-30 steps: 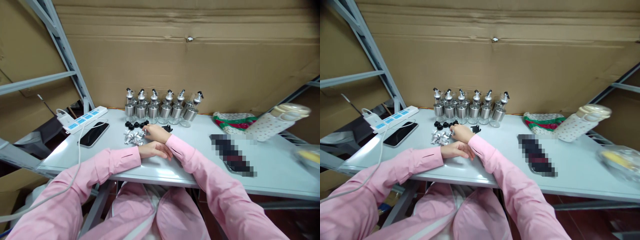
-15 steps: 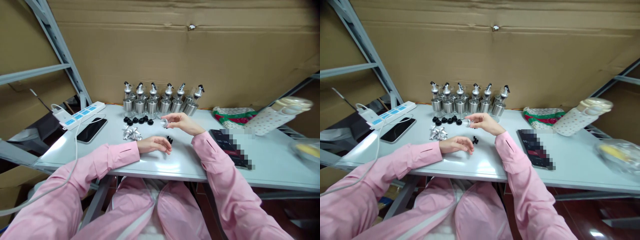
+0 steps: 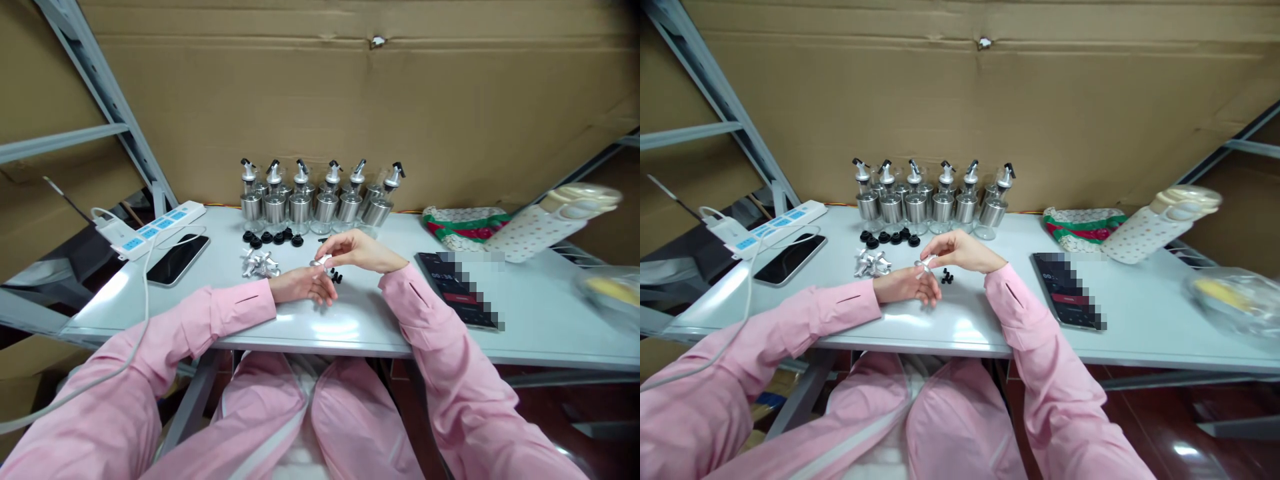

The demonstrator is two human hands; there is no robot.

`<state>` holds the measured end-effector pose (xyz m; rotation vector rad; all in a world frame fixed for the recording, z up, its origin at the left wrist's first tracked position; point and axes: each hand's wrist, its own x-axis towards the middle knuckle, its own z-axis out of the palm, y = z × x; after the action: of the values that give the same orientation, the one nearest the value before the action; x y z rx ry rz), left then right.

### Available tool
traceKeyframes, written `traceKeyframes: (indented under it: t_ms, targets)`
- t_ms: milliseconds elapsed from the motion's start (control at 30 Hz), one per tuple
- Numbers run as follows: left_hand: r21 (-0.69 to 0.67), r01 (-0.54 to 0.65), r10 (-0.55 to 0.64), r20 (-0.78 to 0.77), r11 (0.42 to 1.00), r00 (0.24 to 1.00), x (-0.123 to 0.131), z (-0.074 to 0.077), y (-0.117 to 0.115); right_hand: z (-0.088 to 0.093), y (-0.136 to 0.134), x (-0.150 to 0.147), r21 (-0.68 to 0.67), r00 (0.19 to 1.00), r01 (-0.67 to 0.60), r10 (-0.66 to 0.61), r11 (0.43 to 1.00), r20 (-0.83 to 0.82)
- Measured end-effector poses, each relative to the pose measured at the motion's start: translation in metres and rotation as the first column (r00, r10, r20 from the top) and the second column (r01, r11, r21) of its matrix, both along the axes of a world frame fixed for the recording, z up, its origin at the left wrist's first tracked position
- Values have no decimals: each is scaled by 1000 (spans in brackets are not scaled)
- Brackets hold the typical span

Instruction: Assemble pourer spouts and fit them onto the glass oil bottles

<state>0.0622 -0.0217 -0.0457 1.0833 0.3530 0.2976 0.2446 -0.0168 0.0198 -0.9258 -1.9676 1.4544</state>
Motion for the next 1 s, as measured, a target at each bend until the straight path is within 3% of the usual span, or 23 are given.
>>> traceKeyframes:
  t_ms: [133,200,267,367,467,733,1000]
  targets:
    - [12,-44,45,-47,999,998,2,3,-3,1,-3,-3,35,997,-70,69,997,20]
    - [13,-71,72,-52,997,996,2,4,-4,2,-3,0,117,994,-76,67,990,82]
    - [13,-88,88,-47,996,995,3,5,-4,3,0,7,269,975,-26,-36,963,221]
    - [23,-87,88,-46,996,995,4,6,-5,-1,8,19,462,863,23,-251,886,438]
    - [19,-80,81,-48,997,996,4,6,-5,-9,16,25,437,800,-41,-233,898,553]
    - [12,-91,92,-60,996,994,5,9,-6,-21,19,13,369,787,-89,-162,925,595]
    - [27,-93,95,-59,995,994,4,11,-7,-25,22,8,452,762,-40,-266,891,591]
